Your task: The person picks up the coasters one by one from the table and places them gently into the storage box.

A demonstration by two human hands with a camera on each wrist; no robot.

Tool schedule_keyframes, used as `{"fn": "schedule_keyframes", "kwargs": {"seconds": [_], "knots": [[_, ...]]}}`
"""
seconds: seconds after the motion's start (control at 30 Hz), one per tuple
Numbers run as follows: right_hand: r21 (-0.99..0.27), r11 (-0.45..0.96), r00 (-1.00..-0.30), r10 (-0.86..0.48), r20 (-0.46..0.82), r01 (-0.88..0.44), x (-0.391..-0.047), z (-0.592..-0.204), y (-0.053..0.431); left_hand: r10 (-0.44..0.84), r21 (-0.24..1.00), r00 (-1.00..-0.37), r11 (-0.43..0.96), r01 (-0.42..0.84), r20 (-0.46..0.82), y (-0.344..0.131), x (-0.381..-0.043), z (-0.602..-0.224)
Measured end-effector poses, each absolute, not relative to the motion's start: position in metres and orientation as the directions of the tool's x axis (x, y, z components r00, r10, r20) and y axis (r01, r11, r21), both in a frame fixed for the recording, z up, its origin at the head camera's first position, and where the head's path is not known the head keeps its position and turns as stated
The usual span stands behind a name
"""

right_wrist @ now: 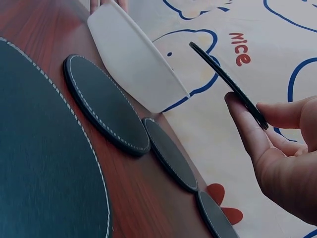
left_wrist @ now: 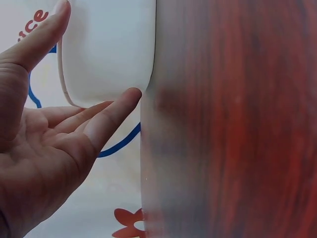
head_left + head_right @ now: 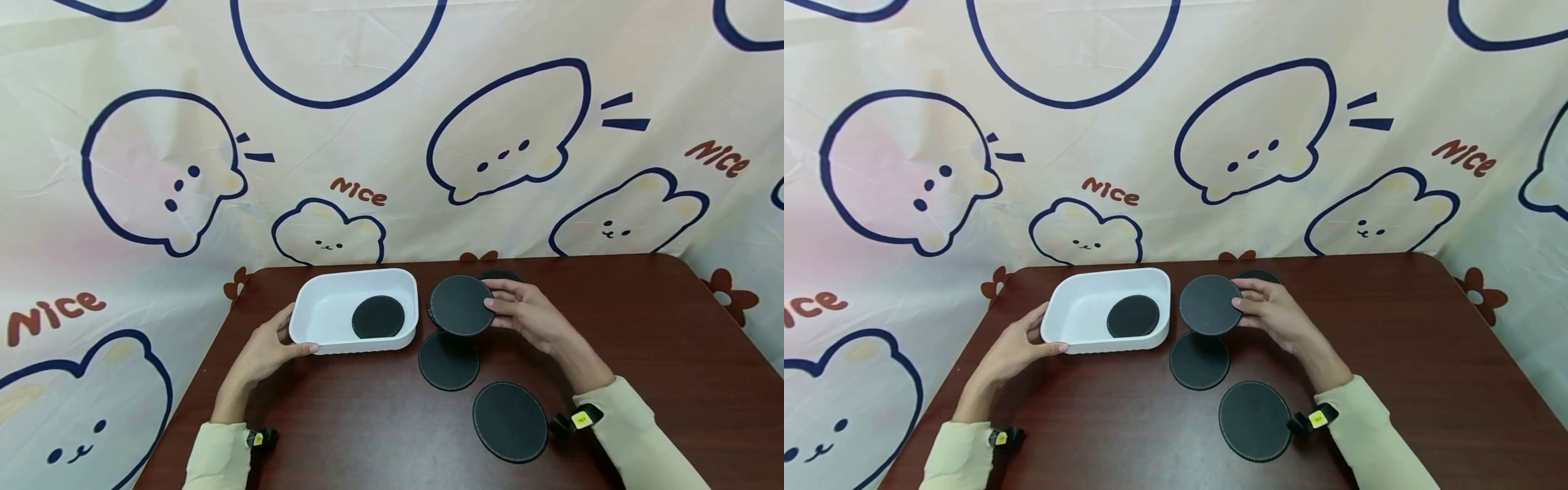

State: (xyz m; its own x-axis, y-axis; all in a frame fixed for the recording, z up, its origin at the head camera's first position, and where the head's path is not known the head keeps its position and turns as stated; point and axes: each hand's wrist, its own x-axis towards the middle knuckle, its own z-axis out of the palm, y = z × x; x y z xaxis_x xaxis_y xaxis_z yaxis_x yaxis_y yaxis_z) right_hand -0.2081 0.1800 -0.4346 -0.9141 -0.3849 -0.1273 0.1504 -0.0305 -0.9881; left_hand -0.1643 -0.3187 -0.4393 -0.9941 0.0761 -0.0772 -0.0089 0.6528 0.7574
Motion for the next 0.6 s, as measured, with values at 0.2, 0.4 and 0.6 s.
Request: {"fn": "schedule_keyframes", "kwargs": {"seconds": [0.2, 0.4, 0.6], "knots": [[-0.987, -0.053, -0.908, -0.403, -0.118, 0.152, -0.214, -0.435, 0.164, 0.077, 0.751, -0.994, 0.660, -0.010, -0.080, -0.319, -0.165, -0.439], [-0.985, -0.078, -0.904, -0.413, -0.110, 0.155, -0.219, -0.432, 0.143, 0.080, 0.758, -0.993, 0.652, -0.011, -0.083, -0.318, -0.166, -0.439], [-0.983, -0.096, -0.898, -0.428, -0.100, 0.155, -0.221, -0.433, 0.127, 0.084, 0.761, -0.993, 0.649, -0.005, -0.078, -0.318, -0.164, -0.438]]}}
